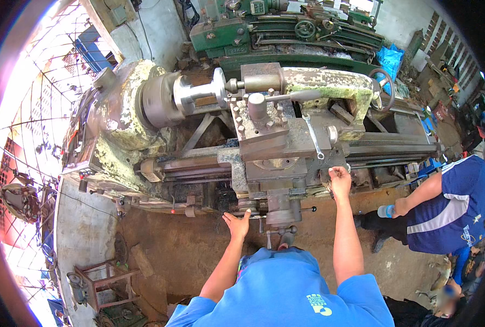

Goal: The person operates a metal lathe, using both hands to turn the handwheels and levers to adjust the tool carriage and cross-slide. The person repeatedly moves the tool post along the workpiece while the spindle rotates, performing a machining operation.

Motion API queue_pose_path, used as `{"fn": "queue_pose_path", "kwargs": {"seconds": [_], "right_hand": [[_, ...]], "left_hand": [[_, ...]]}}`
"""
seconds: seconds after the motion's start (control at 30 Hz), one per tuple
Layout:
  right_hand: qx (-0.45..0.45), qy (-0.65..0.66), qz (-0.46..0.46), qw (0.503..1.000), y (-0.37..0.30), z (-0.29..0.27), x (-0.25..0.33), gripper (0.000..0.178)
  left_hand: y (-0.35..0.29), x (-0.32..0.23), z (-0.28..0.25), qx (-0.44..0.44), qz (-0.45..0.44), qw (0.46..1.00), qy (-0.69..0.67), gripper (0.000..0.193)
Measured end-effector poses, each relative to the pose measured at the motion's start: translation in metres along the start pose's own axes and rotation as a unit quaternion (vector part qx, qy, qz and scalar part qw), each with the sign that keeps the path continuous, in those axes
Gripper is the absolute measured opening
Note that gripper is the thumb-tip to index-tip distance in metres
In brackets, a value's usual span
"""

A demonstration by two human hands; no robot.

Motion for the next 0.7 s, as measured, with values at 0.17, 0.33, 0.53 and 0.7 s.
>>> {"fn": "queue_pose_path", "kwargs": {"seconds": [0.17,0.33,0.53,0.7], "right_hand": [[0.025,0.062,0.081,0.994,-0.002,0.003,-0.01,0.012],[0.02,0.068,0.044,0.996,0.001,0.005,-0.009,0.011],[-0.02,-0.065,-0.014,0.998,-0.001,-0.005,-0.001,0.017],[-0.021,-0.064,0.016,0.998,-0.003,-0.007,0.001,0.018]], "left_hand": [[0.0,-0.001,-0.001,0.031,-0.002,1.0,-0.005,0.123],[0.003,0.005,-0.002,0.041,0.008,0.999,0.02,0.119],[0.007,0.01,-0.002,0.024,-0.023,0.997,-0.07,0.091],[0.014,0.007,-0.001,-0.014,0.043,0.998,-0.036,0.089]]}}
Point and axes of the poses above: each hand's wrist, its own y-axis towards the middle knuckle, its own z-axis out of the palm, x = y × z, the point moved 8 cm from there along y, towards the middle knuckle, and after that the axes turned 9 degrees about -x, right-handed, at the moved point
